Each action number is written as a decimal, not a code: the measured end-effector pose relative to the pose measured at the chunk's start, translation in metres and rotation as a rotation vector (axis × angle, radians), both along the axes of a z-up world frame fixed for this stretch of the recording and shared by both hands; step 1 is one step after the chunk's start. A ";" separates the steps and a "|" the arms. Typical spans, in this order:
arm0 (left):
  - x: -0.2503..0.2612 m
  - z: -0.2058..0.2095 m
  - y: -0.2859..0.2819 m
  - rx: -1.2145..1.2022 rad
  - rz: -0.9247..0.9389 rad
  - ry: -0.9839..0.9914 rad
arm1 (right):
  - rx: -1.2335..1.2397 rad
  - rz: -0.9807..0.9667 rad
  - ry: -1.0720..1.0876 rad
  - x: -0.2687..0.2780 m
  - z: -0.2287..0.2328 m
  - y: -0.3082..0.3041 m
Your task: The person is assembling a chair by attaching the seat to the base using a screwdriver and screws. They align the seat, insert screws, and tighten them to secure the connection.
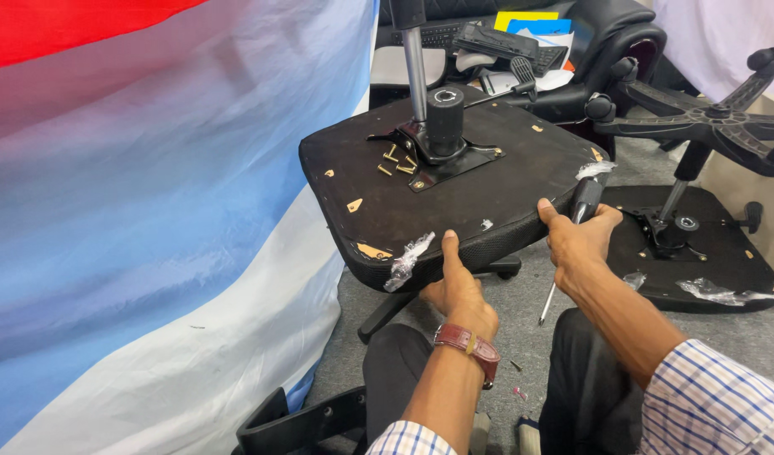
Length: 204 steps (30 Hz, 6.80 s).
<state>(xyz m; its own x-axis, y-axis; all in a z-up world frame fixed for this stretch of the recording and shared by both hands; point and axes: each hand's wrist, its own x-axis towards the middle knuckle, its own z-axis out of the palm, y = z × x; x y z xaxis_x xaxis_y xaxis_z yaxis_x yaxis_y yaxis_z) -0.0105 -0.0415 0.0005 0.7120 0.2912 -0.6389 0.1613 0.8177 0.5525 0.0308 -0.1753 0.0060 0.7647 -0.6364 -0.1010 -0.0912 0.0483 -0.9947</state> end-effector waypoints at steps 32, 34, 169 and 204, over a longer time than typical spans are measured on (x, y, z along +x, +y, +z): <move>0.054 0.057 0.061 1.670 -0.625 -0.444 | -1.107 0.439 0.292 0.014 0.061 0.036; 0.069 0.048 0.079 1.823 -0.626 -0.455 | -1.145 0.442 0.317 0.015 0.060 0.041; 0.035 0.037 -0.039 2.077 -0.582 -0.014 | -1.029 0.806 -0.083 0.060 0.062 -0.116; 0.059 0.024 0.019 1.845 -0.361 -0.258 | -1.337 0.572 -0.085 0.063 0.026 0.041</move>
